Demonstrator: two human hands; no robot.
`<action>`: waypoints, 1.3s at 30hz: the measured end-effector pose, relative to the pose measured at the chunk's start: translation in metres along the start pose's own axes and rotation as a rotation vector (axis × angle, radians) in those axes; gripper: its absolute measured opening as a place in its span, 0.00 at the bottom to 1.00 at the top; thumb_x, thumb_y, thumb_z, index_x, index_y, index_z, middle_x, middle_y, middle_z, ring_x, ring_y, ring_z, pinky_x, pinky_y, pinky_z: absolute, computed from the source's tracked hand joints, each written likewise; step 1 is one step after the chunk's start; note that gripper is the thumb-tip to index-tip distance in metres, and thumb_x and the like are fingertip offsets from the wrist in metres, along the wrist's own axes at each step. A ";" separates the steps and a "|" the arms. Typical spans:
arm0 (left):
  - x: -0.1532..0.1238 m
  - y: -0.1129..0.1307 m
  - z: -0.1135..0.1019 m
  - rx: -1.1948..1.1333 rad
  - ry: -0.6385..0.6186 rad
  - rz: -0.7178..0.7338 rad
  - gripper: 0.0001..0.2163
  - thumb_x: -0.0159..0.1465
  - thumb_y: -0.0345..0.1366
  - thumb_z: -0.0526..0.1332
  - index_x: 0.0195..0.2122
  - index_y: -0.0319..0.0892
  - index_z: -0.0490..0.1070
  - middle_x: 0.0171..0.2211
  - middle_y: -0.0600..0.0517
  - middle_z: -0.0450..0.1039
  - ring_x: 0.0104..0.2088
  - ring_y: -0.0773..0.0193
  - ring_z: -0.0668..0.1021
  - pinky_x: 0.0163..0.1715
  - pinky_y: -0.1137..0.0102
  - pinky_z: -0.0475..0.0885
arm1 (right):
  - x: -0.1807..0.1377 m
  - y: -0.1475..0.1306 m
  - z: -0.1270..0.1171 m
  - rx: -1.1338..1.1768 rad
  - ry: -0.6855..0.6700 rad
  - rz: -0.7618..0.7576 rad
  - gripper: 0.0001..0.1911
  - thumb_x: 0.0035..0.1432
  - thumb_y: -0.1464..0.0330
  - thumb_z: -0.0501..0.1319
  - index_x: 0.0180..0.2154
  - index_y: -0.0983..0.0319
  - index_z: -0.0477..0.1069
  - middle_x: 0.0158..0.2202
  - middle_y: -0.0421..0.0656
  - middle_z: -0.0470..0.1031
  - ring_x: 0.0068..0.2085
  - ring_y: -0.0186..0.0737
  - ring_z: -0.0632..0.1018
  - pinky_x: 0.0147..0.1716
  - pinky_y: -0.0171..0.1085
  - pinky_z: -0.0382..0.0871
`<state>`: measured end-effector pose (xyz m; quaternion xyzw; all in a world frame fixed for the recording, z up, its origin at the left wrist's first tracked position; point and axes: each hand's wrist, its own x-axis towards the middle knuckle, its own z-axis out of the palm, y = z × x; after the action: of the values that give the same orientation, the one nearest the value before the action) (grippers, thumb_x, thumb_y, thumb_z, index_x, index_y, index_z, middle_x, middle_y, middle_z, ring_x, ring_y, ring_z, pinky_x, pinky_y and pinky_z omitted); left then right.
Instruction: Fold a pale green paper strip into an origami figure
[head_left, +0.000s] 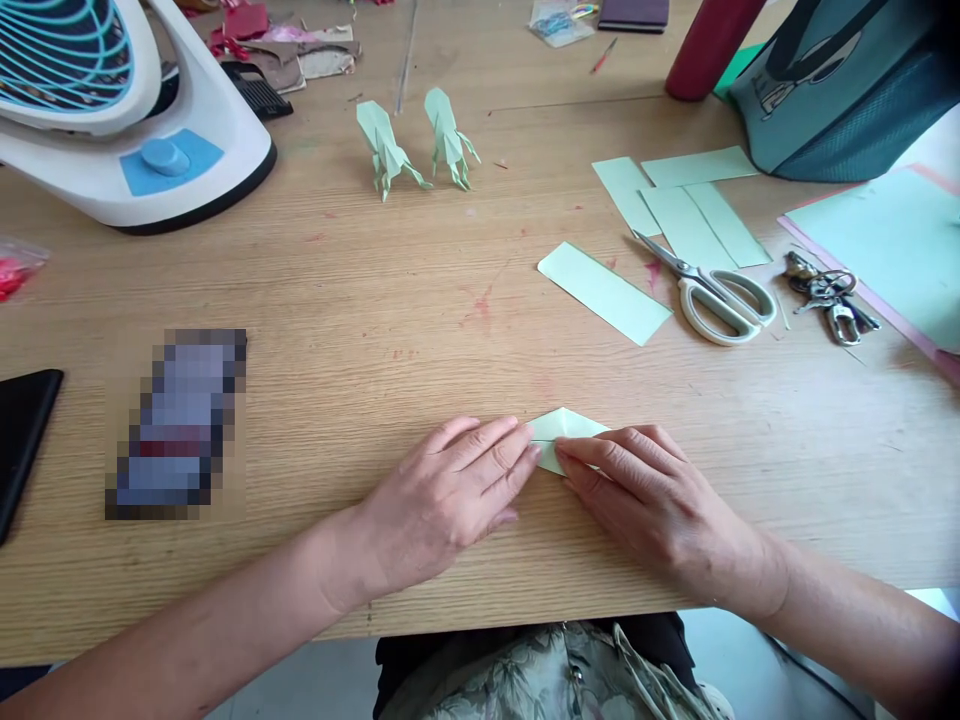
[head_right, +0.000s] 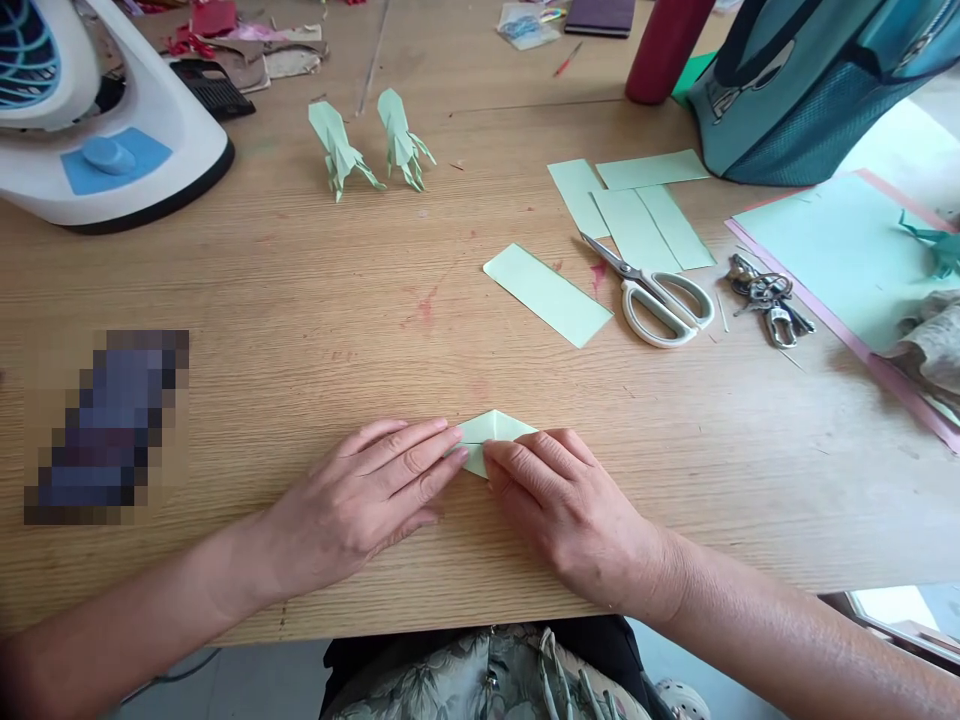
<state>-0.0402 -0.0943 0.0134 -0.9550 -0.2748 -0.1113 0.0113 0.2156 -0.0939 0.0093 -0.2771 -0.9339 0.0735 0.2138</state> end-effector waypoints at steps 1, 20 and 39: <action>0.003 0.000 0.000 0.001 0.038 0.016 0.17 0.70 0.33 0.60 0.59 0.32 0.68 0.58 0.43 0.74 0.59 0.51 0.74 0.55 0.58 0.73 | 0.000 0.000 0.000 0.004 0.005 0.001 0.13 0.68 0.78 0.51 0.46 0.72 0.74 0.46 0.54 0.79 0.40 0.43 0.75 0.39 0.42 0.68; 0.022 0.003 0.014 -0.097 0.249 0.002 0.07 0.67 0.22 0.59 0.34 0.36 0.74 0.31 0.49 0.76 0.32 0.63 0.74 0.31 0.67 0.73 | -0.002 0.001 0.004 0.033 0.064 0.090 0.07 0.64 0.80 0.59 0.42 0.67 0.74 0.43 0.48 0.81 0.37 0.37 0.78 0.38 0.40 0.67; 0.028 0.004 0.012 -0.233 0.205 -0.170 0.09 0.70 0.25 0.56 0.37 0.41 0.75 0.33 0.53 0.77 0.31 0.67 0.72 0.32 0.71 0.68 | 0.002 0.003 0.005 0.070 0.073 0.156 0.05 0.64 0.78 0.60 0.38 0.65 0.74 0.36 0.45 0.78 0.35 0.38 0.77 0.37 0.40 0.69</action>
<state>-0.0124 -0.0817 0.0081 -0.9067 -0.3374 -0.2398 -0.0808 0.2132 -0.0906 0.0047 -0.3436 -0.8980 0.1124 0.2509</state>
